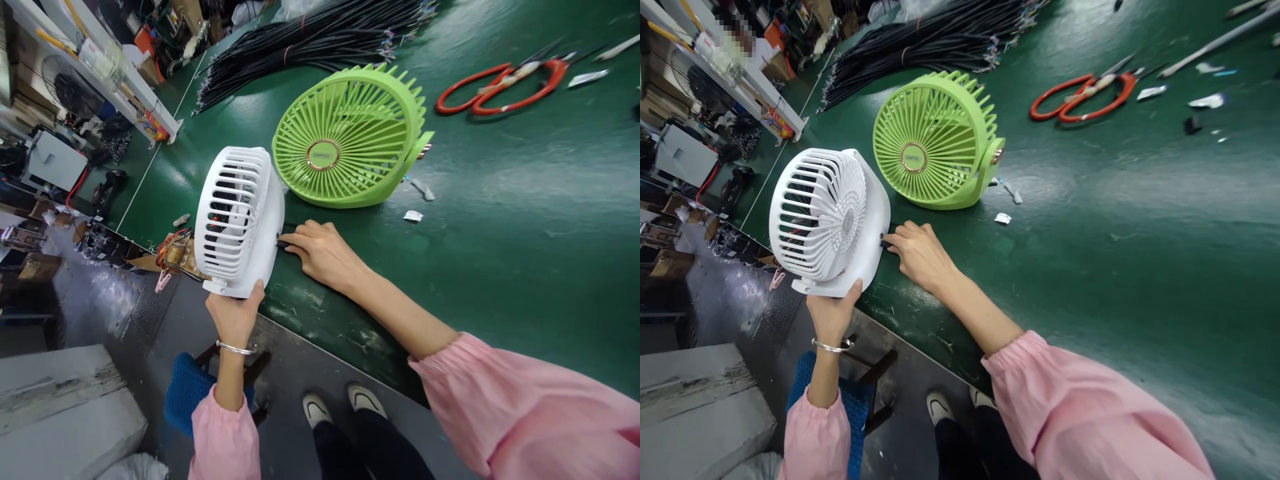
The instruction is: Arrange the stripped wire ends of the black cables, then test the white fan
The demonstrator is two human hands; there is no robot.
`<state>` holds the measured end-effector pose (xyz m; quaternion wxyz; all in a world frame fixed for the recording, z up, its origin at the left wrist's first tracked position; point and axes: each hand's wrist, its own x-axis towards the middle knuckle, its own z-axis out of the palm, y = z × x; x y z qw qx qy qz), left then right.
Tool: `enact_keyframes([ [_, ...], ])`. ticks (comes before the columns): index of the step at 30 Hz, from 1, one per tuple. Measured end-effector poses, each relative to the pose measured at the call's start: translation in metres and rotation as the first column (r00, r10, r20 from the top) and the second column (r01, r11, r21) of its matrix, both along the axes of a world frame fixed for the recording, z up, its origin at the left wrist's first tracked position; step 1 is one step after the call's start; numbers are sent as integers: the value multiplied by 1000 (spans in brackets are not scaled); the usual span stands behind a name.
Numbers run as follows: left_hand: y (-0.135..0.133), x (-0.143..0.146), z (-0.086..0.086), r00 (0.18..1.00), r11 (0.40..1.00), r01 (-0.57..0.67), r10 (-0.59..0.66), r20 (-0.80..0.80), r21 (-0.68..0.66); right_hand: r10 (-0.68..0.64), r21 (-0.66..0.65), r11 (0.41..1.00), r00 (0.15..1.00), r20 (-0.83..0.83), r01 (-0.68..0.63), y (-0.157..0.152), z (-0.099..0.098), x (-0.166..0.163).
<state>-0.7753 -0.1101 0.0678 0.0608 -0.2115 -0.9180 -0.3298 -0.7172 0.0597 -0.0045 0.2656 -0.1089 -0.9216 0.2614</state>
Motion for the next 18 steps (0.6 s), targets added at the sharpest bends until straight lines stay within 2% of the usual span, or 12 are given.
enact_keyframes([
  [4,-1,-2,0,1000,1000,0,0,0,17,23,1,1000,1000,15,-23,2,-2,6],
  [18,-1,-1,-1,998,999,9,-12,58,41,-117,-32,993,985,-130,114,-4,-8,4],
])
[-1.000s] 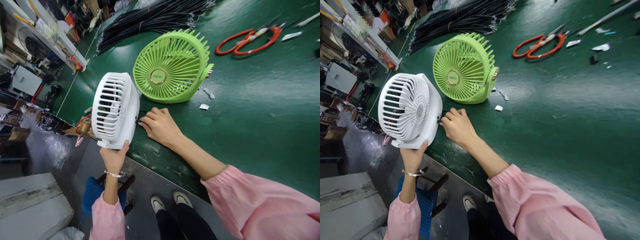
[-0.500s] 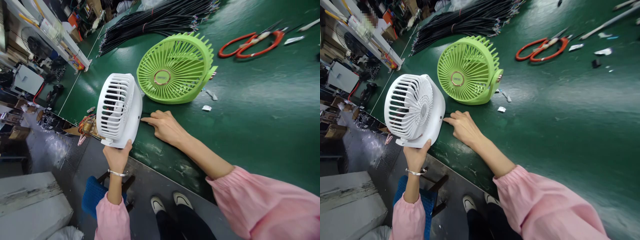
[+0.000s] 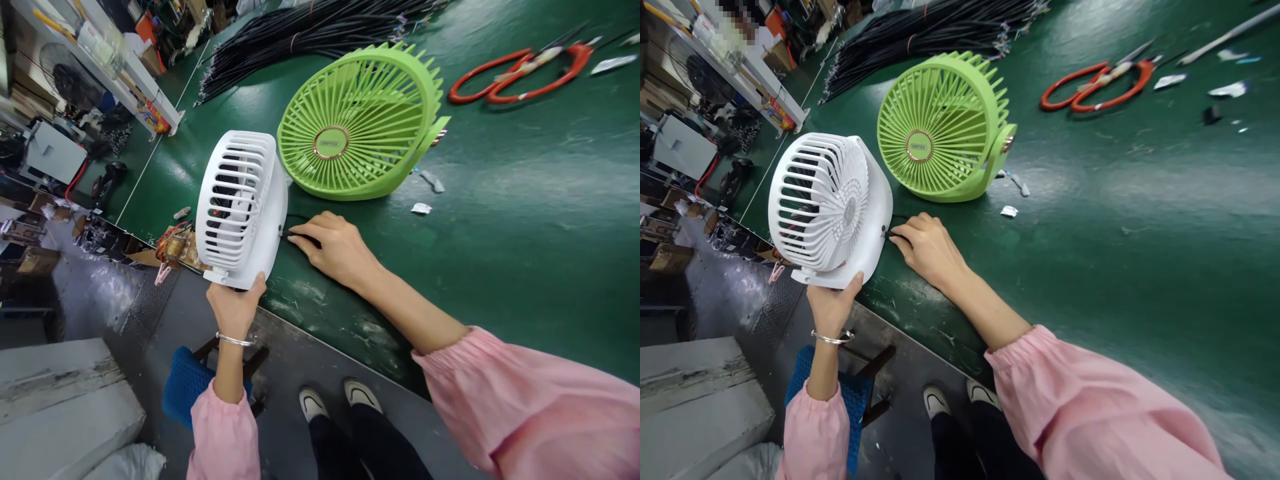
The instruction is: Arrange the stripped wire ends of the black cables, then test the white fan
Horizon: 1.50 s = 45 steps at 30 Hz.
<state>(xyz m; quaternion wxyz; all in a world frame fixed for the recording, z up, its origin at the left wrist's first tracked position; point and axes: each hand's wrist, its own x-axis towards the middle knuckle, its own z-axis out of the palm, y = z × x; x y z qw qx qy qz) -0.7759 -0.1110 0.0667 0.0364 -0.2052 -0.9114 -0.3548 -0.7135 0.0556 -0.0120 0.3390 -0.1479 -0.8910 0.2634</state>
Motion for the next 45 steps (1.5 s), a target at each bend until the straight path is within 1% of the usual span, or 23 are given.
enact_keyframes([
  [3,0,1,1,1000,1000,7,-7,10,-2,-4,1,1000,1000,-14,4,0,2,1],
  [6,0,1,3,1000,1000,9,-9,13,-14,-16,0,1000,1000,9,16,-1,5,2],
  [11,-3,-1,-2,999,999,39,-39,10,6,-31,-74,997,996,83,37,-5,11,0],
  [14,-4,-3,-6,997,993,66,-70,34,93,-55,-104,992,993,103,66,-8,11,-2],
  [16,-3,-4,-7,993,982,91,-102,58,167,-50,-98,994,995,83,58,-8,11,-3],
  [18,-2,-5,-5,989,973,114,-131,73,202,-31,-86,996,998,53,36,-7,10,-4],
  [21,0,-6,0,985,974,133,-150,80,184,-10,-75,997,999,33,13,-6,10,-5],
  [25,0,-5,3,987,980,125,-139,85,152,2,-86,996,998,55,3,-5,11,-5],
  [30,-1,-4,-2,987,976,118,-135,87,186,-2,-95,995,991,132,15,-5,18,-4],
  [33,0,-3,-5,981,972,112,-142,134,209,-28,-102,994,989,148,44,-7,20,-3],
  [38,2,-1,-16,959,921,58,-159,234,385,-76,-118,989,990,122,91,-10,18,-1],
  [40,2,0,-20,953,907,29,-151,261,421,-93,-116,987,988,122,107,-10,18,-1],
  [42,1,1,-22,955,904,20,-144,260,426,-102,-109,987,986,130,117,-10,19,-1],
  [45,1,0,-23,961,923,73,-166,220,377,-106,-108,986,982,158,124,-8,22,-1],
])
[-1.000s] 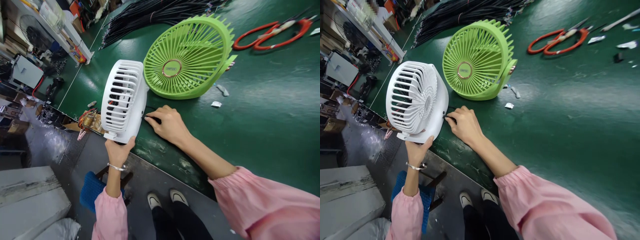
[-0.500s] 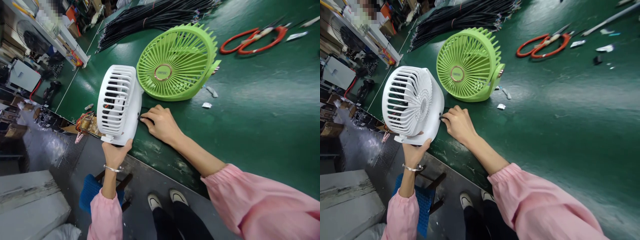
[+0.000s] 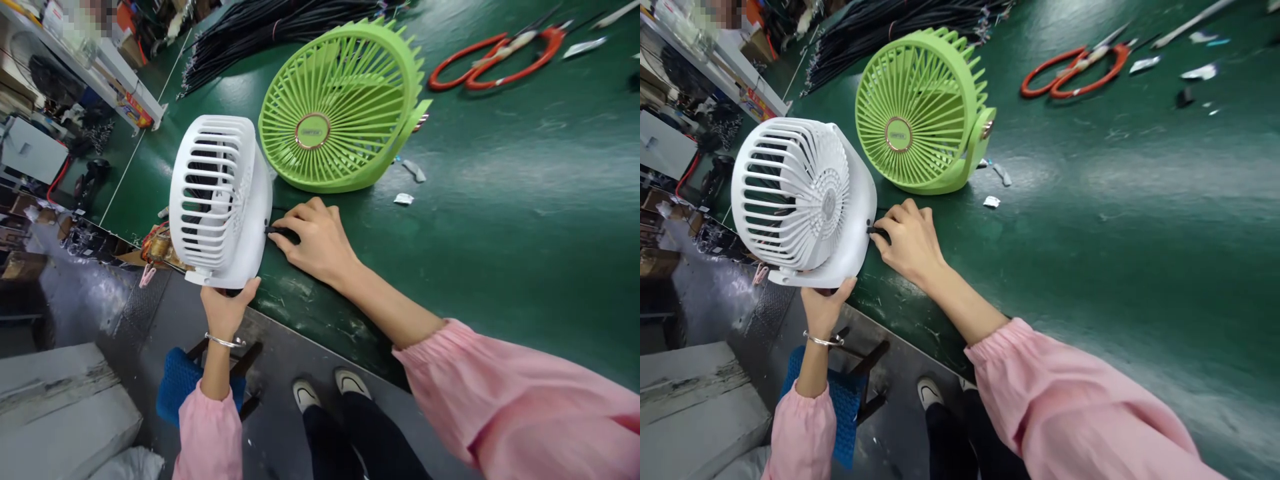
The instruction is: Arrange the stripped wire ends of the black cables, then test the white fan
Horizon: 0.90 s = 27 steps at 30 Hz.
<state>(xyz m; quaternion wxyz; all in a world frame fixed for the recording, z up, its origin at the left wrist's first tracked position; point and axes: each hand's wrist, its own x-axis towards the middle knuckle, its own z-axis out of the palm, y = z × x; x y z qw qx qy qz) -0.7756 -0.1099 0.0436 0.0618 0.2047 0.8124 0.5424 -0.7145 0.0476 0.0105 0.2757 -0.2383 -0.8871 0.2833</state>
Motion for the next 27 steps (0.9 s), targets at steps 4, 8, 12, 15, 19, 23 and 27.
enact_keyframes([
  [4,-1,-3,0,995,989,11,-25,-96,-144,23,-21,1000,999,30,-22,2,5,0],
  [8,-1,-5,-2,983,984,-14,-19,-185,-179,36,-14,999,999,3,-36,4,5,0],
  [12,-1,-6,-3,968,977,-42,-12,-249,-210,37,-54,998,999,-7,-37,6,4,-1],
  [15,-1,-6,-1,965,972,-51,-11,-263,-230,46,-92,995,999,-7,-47,7,6,-1],
  [19,-1,-7,0,969,971,-39,-20,-245,-235,51,-115,992,998,-20,-53,8,7,-1],
  [23,-1,-8,2,974,973,-14,-39,-222,-232,65,-125,990,998,-24,-67,8,7,-2],
  [27,0,-8,6,980,965,-17,-36,-196,-263,83,-97,991,995,-50,-87,8,7,-3],
])
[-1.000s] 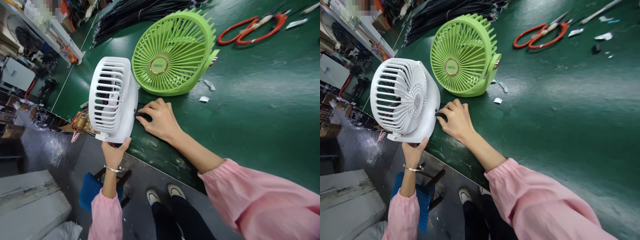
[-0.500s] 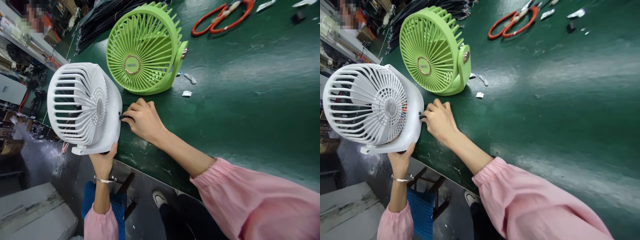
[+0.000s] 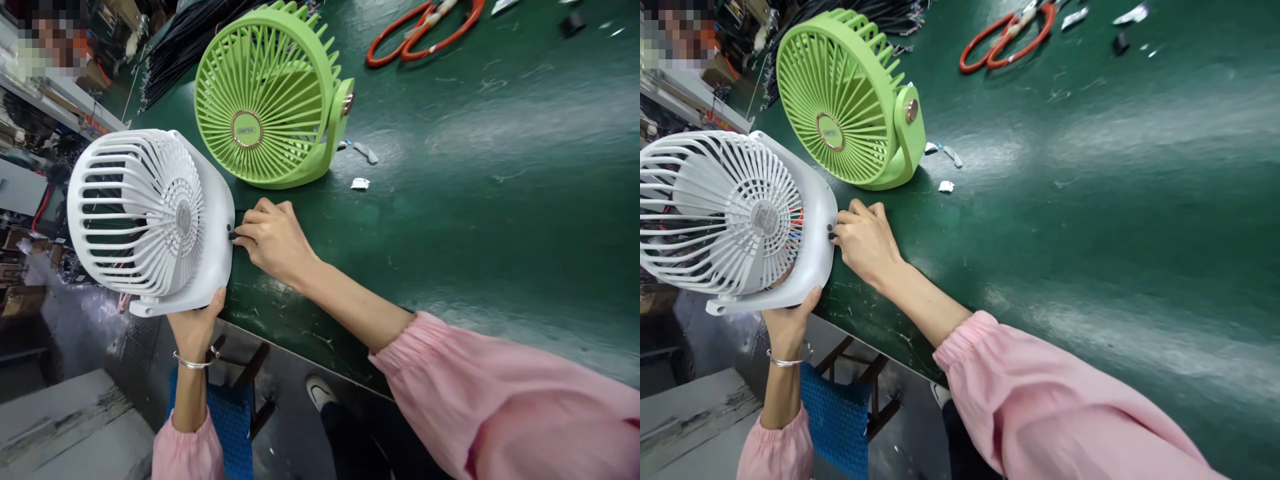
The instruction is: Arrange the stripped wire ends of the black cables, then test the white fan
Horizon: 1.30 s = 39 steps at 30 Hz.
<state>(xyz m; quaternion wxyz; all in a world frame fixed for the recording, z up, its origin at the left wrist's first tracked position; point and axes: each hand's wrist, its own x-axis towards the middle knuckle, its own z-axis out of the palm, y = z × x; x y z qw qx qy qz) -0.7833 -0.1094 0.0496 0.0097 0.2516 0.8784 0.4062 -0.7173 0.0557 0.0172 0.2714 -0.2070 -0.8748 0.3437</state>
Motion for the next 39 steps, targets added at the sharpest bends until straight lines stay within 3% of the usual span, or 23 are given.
enact_keyframes([
  [16,-2,-7,5,999,999,22,-23,-30,-34,33,-7,999,998,46,-33,3,5,3],
  [39,7,3,-3,994,1000,-6,8,-107,17,-39,-26,999,992,120,43,0,10,6],
])
